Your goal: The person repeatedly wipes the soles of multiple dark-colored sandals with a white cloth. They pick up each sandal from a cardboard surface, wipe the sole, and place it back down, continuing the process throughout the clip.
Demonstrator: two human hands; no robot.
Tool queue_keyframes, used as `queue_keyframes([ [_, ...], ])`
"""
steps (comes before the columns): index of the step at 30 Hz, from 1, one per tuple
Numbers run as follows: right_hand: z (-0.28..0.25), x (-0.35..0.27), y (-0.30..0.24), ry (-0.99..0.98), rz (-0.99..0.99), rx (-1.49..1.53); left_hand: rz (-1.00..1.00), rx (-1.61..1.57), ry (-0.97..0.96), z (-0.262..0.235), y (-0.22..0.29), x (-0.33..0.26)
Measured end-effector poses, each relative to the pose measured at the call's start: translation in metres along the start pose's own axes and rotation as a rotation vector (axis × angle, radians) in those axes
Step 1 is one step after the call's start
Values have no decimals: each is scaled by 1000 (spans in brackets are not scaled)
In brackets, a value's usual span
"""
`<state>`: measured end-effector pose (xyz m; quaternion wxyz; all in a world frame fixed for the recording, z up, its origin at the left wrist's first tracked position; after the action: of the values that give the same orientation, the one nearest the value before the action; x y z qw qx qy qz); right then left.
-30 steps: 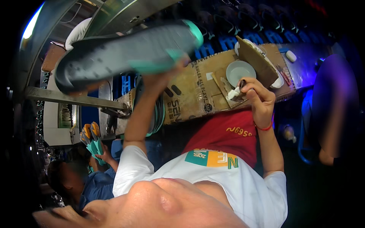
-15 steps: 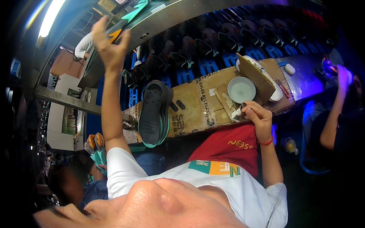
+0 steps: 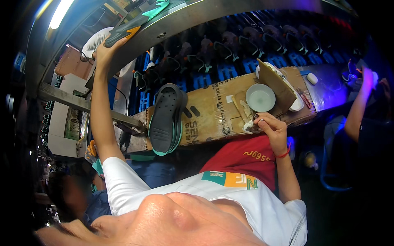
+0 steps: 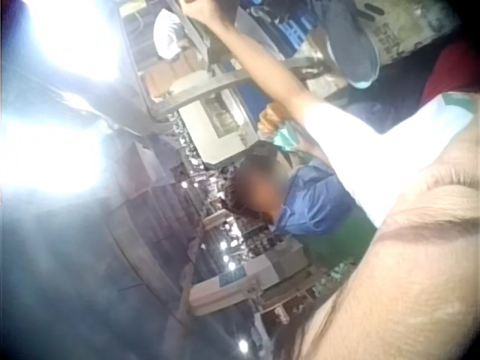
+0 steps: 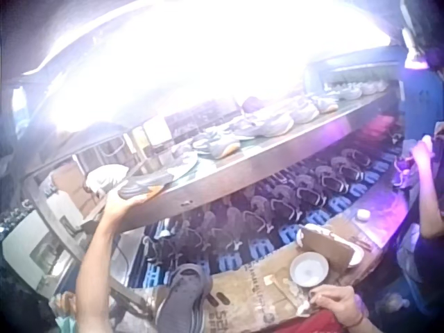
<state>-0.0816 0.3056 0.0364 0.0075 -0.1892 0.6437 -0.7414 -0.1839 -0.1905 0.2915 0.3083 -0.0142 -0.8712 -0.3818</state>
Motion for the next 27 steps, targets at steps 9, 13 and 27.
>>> queue_keyframes([
  [9, -5, -4, 18, 20, 109, 19, 20, 376, 216, 25, 19, 19],
  [13, -3, -8, 15, 1, 118, -14, 68, 508, 241, 48, 30, 26],
  [27, -6, -12, 29, 27, 149, -12, 18, 696, 321, 109, 89, 32],
])
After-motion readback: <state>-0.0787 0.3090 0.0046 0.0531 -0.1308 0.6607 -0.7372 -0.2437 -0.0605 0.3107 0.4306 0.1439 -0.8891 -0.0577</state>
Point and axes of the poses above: each hand's wrist, its own x-axis towards the middle knuckle, its own z-axis out of the palm, y = z × x, the point moved 6 cm from there along x, towards the middle knuckle, and after that the axes turned 1 degree about y, right-handed, at the moved point
